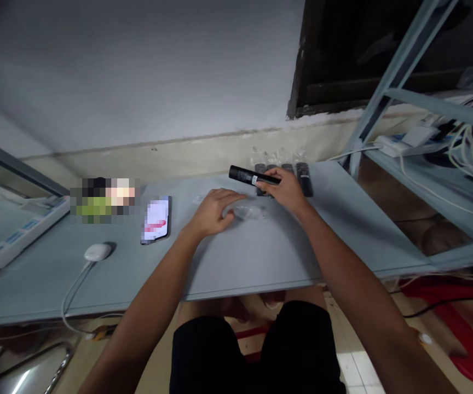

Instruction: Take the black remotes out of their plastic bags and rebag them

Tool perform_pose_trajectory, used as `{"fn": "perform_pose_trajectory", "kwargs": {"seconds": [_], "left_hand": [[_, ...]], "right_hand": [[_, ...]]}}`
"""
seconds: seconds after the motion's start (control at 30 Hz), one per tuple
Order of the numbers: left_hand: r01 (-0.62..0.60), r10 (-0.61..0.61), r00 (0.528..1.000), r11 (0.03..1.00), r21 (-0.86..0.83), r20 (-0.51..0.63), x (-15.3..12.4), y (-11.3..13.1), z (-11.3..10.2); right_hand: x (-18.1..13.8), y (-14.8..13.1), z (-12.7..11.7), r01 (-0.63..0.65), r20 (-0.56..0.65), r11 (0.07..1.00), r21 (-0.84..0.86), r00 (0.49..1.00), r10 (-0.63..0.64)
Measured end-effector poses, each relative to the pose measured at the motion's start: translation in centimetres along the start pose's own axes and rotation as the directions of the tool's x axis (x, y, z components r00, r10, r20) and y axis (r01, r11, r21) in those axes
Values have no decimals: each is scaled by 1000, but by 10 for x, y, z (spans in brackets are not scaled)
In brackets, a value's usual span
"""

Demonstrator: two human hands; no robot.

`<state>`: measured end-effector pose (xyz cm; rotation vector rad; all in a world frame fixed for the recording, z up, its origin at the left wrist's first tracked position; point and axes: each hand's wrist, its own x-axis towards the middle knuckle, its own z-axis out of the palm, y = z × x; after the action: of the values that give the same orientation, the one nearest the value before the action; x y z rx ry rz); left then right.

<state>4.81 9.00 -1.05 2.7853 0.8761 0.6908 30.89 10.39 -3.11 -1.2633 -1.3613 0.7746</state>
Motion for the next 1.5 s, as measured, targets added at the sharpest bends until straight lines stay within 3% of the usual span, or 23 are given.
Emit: {"fn": "perform_pose_trajectory", "kwargs": {"seconds": [0.17, 0.3, 0.5, 0.7, 0.9, 0.97, 1.13, 1.33, 1.5], "left_hand": [[58, -23, 979, 984, 168, -202, 7, 10, 4], [-14, 58, 986, 963, 268, -157, 11, 11, 6], [-32, 55, 994, 970, 240, -89, 11, 2, 10], [-12, 38, 993, 973, 230, -112, 11, -2, 8], [87, -63, 992, 971, 224, -110, 5, -11, 0], [103, -83, 991, 970, 219, -100, 4, -13, -2], [150, -125, 984, 963, 223, -125, 2, -18, -5], [254, -215, 957, 946, 204, -196, -3, -29, -12], [262, -227, 955, 947, 186, -189, -3, -31, -12]], "right_hand": [[-7, -9, 7, -109, 163, 950, 293, 985, 63], [-13, -10, 12, -177, 276, 938, 297, 957, 93], [-15, -12, 11, -123, 399, 974, 189, 916, 38], [-14, -10, 15, -62, 326, 990, 123, 945, 18], [-5, 5, 9, 118, 177, 977, -178, 980, -86], [-2, 8, 6, 130, 174, 970, -206, 980, -95], [1, 10, -4, 98, 181, 983, -156, 981, -69], [9, 15, -17, 46, 153, 997, 54, 987, -54], [10, 19, -16, 95, 178, 995, 33, 979, -100]]}}
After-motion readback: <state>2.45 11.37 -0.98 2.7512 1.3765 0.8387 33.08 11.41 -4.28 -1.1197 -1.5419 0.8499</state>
